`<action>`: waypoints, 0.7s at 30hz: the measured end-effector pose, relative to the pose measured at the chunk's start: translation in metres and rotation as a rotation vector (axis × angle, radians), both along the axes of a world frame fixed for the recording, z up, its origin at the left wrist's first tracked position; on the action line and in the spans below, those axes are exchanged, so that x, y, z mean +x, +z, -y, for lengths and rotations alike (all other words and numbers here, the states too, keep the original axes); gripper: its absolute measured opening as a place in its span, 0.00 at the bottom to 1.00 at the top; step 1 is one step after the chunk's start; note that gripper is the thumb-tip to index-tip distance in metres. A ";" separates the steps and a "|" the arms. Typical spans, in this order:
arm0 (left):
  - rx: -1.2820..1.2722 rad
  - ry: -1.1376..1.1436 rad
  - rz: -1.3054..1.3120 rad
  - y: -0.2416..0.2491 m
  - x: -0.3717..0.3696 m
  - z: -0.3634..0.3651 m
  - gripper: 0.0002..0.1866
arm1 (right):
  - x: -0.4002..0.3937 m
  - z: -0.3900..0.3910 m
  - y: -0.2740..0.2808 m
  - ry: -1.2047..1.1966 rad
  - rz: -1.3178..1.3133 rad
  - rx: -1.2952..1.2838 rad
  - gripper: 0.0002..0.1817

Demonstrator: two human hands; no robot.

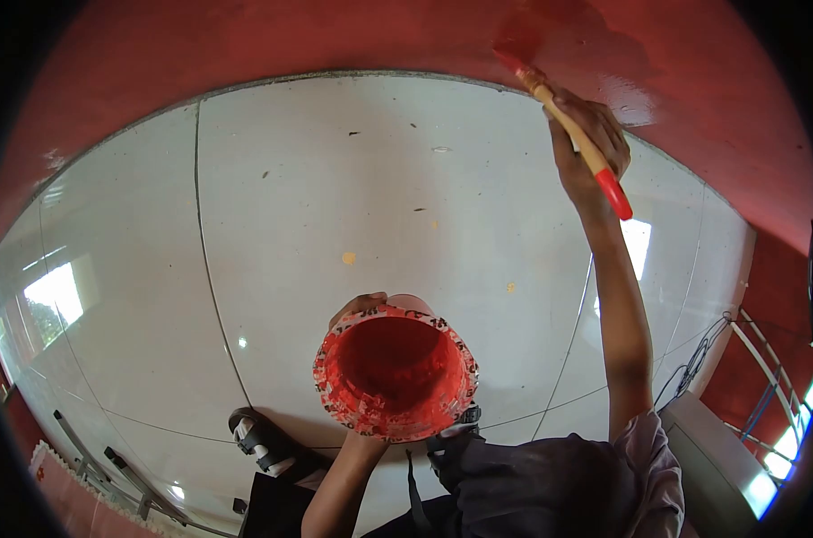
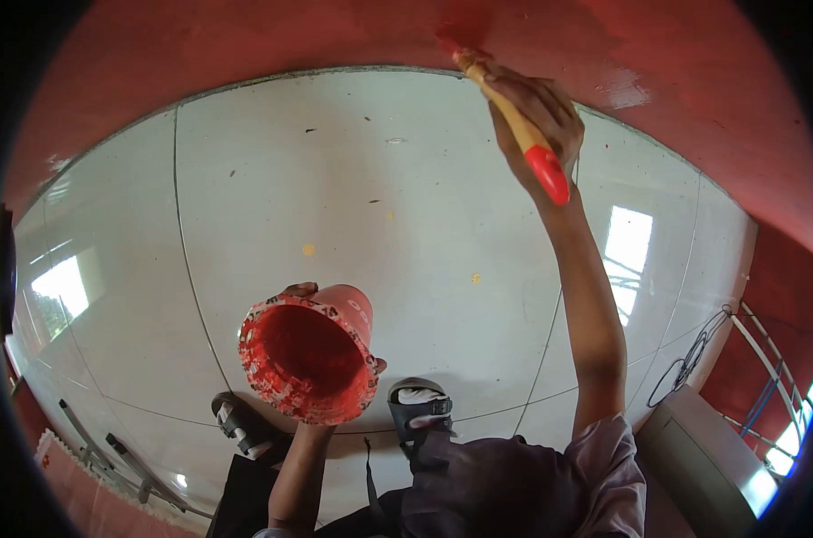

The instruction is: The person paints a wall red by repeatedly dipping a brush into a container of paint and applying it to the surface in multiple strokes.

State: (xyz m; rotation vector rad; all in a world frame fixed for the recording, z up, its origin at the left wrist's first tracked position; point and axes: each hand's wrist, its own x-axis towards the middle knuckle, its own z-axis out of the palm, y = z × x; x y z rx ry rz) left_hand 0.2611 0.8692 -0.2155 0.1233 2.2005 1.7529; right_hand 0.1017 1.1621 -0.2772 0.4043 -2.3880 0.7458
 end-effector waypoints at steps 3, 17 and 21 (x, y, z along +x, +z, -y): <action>0.012 0.001 -0.006 -0.004 -0.002 0.001 0.42 | -0.005 0.005 -0.015 0.171 0.109 0.081 0.21; 0.046 -0.001 -0.025 -0.012 -0.008 0.006 0.44 | -0.035 0.002 0.006 0.197 -0.073 0.193 0.20; 0.058 0.001 -0.032 -0.013 -0.010 0.005 0.45 | -0.008 0.008 0.025 0.133 -0.194 0.101 0.18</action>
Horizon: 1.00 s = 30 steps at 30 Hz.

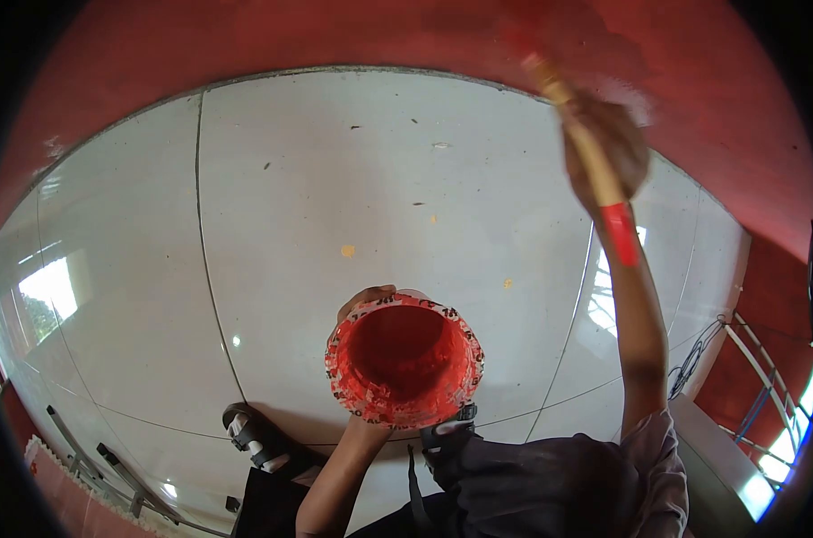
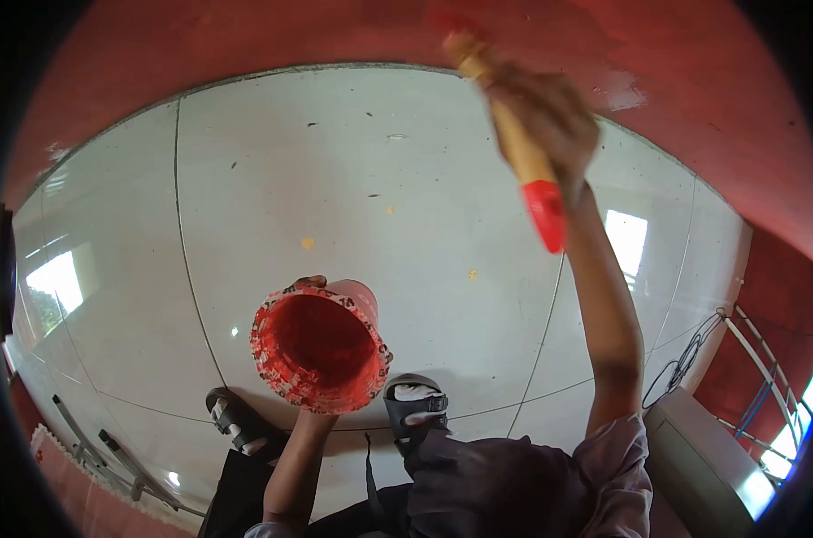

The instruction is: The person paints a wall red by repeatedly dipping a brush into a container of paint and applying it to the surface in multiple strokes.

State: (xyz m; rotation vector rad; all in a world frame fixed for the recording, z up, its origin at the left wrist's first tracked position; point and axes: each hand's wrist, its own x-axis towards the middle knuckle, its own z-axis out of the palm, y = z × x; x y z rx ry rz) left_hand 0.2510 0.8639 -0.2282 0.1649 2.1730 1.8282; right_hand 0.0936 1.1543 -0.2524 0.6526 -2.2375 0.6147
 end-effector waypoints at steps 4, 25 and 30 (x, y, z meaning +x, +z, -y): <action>0.010 -0.001 -0.022 -0.001 -0.001 0.001 0.46 | -0.023 0.008 -0.027 0.166 0.232 0.320 0.15; 0.015 0.071 -0.046 0.003 -0.005 0.007 0.50 | -0.061 0.046 -0.013 0.134 0.111 0.192 0.18; 0.014 0.098 -0.043 0.004 -0.007 0.007 0.51 | -0.038 0.046 0.001 0.142 0.037 0.148 0.19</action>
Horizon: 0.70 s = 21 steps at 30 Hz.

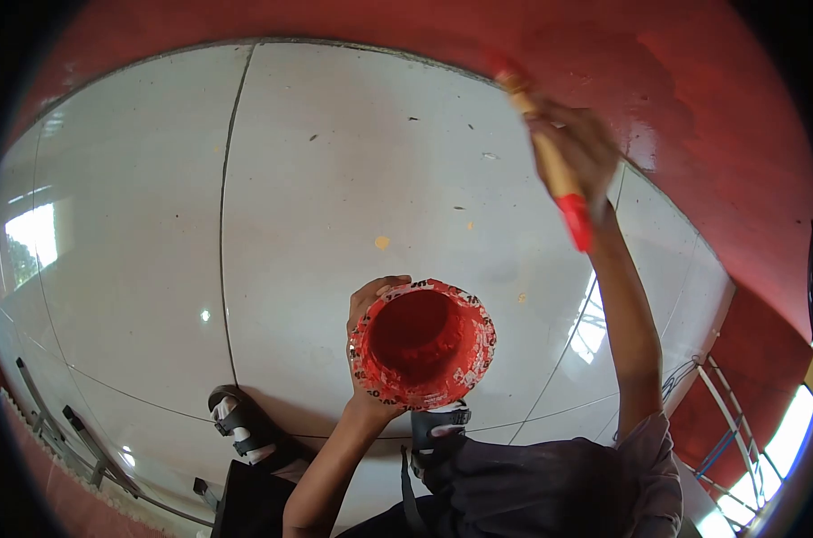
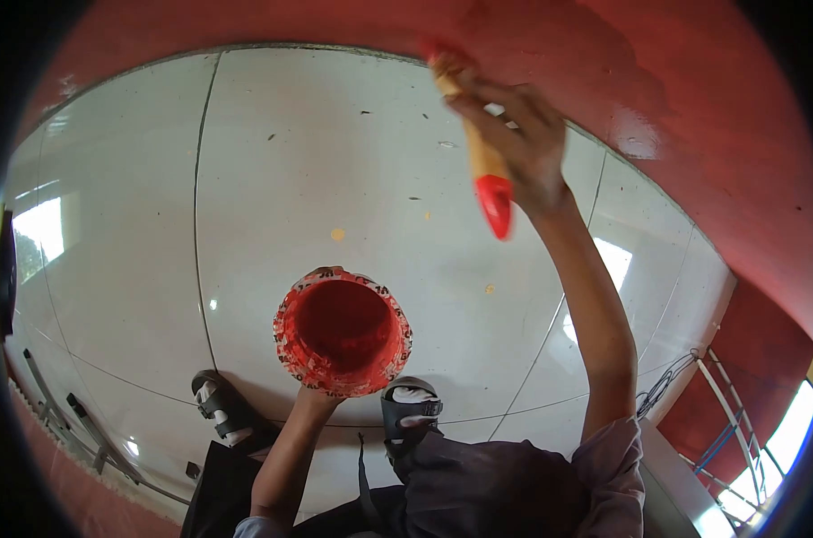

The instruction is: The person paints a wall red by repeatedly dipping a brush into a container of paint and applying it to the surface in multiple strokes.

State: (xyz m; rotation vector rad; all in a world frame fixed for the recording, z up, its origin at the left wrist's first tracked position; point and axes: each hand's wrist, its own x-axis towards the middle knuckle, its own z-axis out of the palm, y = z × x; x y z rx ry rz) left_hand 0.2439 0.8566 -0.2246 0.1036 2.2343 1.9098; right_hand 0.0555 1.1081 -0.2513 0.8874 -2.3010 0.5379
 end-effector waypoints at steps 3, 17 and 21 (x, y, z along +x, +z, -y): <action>0.008 0.009 -0.008 -0.001 0.002 0.000 0.51 | -0.010 0.003 -0.016 0.060 0.151 0.281 0.19; 0.020 0.034 -0.015 0.003 -0.004 0.002 0.54 | -0.021 -0.005 0.011 -0.043 -0.140 -0.016 0.17; 0.182 0.113 -0.032 0.002 -0.006 -0.007 0.51 | 0.004 -0.001 0.009 0.004 0.102 0.009 0.17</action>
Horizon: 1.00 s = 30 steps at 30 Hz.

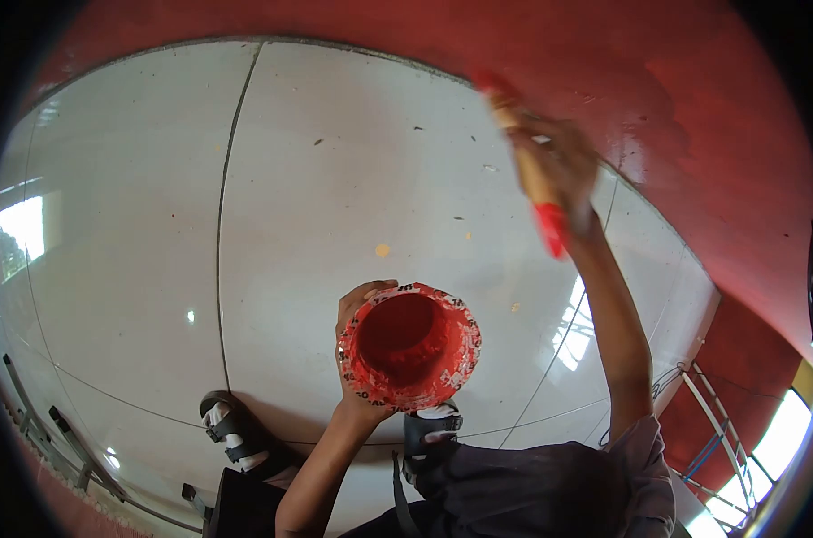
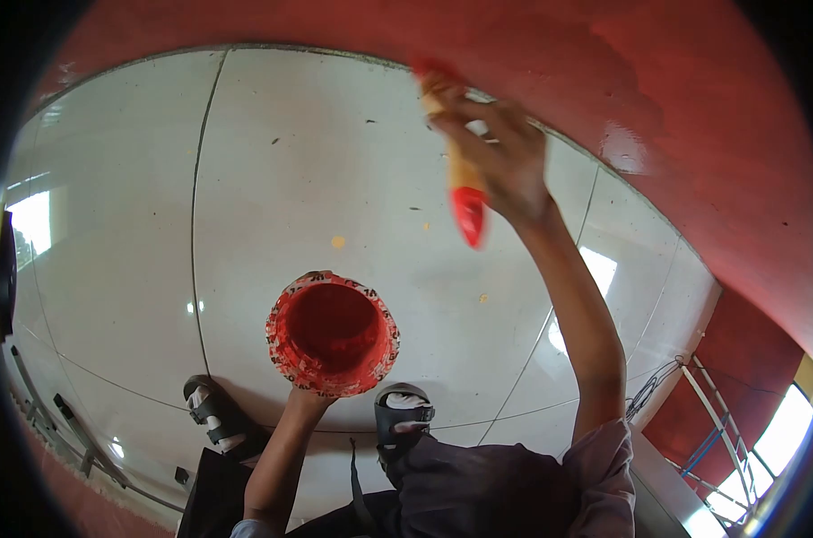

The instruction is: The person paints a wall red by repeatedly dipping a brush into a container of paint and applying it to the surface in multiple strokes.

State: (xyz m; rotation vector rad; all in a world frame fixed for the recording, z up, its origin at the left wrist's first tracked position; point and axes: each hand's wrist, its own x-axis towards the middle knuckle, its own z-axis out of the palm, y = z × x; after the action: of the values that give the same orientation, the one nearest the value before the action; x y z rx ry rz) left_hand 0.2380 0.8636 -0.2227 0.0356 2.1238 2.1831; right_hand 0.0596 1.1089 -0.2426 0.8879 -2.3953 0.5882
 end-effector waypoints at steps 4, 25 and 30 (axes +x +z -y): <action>0.077 0.055 -0.037 -0.008 0.001 -0.006 0.50 | -0.031 -0.005 -0.014 0.020 -0.077 0.141 0.18; -0.001 0.068 -0.027 -0.001 -0.002 -0.004 0.48 | -0.042 0.012 0.065 -0.013 -0.388 0.051 0.19; 0.181 0.020 0.491 -0.027 0.041 -0.006 0.49 | -0.040 0.022 0.016 0.079 -0.267 0.211 0.19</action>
State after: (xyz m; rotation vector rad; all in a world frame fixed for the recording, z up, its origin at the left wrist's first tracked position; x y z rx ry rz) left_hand 0.2789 0.8693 -0.2497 -0.4590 1.6635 2.1081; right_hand 0.0195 1.0867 -0.2269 1.0804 -2.2130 0.2293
